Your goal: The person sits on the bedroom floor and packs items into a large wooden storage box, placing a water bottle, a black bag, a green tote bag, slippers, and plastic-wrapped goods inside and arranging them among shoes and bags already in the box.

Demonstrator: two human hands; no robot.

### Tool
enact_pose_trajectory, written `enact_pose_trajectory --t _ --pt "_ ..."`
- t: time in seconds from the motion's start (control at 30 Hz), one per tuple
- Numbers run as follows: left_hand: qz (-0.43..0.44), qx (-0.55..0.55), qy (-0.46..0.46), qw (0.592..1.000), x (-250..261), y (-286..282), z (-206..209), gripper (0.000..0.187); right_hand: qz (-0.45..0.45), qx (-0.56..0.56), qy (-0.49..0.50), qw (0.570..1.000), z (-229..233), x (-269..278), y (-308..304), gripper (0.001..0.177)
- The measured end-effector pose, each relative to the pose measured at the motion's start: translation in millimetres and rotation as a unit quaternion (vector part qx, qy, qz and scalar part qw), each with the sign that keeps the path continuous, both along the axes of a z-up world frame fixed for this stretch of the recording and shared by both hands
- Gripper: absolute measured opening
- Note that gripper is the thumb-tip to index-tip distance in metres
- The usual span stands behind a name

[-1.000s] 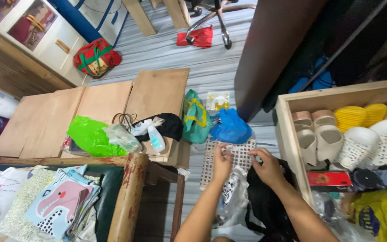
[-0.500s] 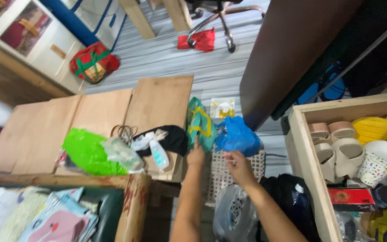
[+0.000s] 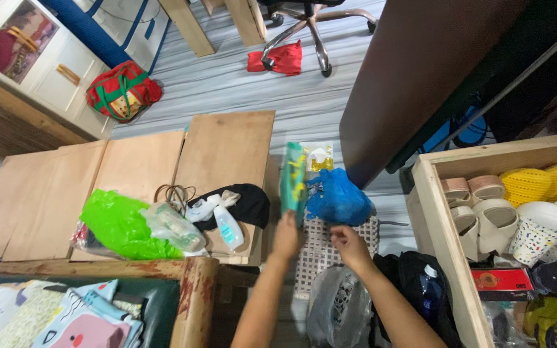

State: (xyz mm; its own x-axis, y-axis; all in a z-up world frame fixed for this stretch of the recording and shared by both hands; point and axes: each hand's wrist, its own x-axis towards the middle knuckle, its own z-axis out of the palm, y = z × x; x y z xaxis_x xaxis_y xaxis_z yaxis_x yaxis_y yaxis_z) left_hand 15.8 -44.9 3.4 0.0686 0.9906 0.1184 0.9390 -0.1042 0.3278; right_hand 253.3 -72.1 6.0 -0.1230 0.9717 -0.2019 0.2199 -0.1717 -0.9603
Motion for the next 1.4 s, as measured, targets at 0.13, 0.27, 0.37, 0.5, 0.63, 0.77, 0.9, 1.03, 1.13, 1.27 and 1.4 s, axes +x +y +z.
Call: enact_pose_trajectory --t 0.13,0.27,0.37,0.5,0.63,0.77,0.9,1.03,1.13,1.27,1.4 --pt "-0.057 -0.011 -0.13 0.99 53 -99 21 0.068 -0.095 -0.168 0.08 0.978 -14 -5 21 0.06" --pt "-0.068 -0.068 -0.161 0.982 90 -178 56 0.068 -0.158 -0.257 0.052 0.952 -29 0 16 0.087" --pt "-0.096 -0.084 -0.196 0.972 98 -216 82 0.063 -0.099 -0.327 0.047 0.939 -40 6 -6 0.073" --pt "-0.112 -0.145 -0.193 0.964 104 -246 83 0.051 -0.061 -0.04 0.012 0.997 -51 -3 -27 0.051" --pt "-0.096 -0.034 -0.212 0.972 94 -229 65 0.038 -0.038 0.076 -0.166 0.982 -40 1 -39 0.034" --pt "0.074 0.015 -0.264 0.962 85 -172 72 0.039 0.011 0.074 -0.188 0.979 -1 8 -39 0.037" --pt "0.02 0.147 -0.282 0.948 117 -133 95 0.048 0.088 0.121 -0.119 0.982 46 28 -42 0.028" --pt "0.069 0.105 -0.362 0.924 155 -122 119 0.06 0.139 0.178 -0.066 0.972 89 77 -45 0.024" --pt "0.134 -0.032 -0.436 0.889 164 -115 134 0.061 0.17 0.111 -0.156 0.967 107 98 -48 0.039" --pt "0.114 -0.032 -0.393 0.912 156 -129 150 0.053 0.131 0.042 -0.112 0.984 123 134 -62 0.047" --pt "-0.028 0.174 -0.282 0.943 138 -164 183 0.063 -0.009 0.113 -0.159 0.981 153 189 -74 0.042"
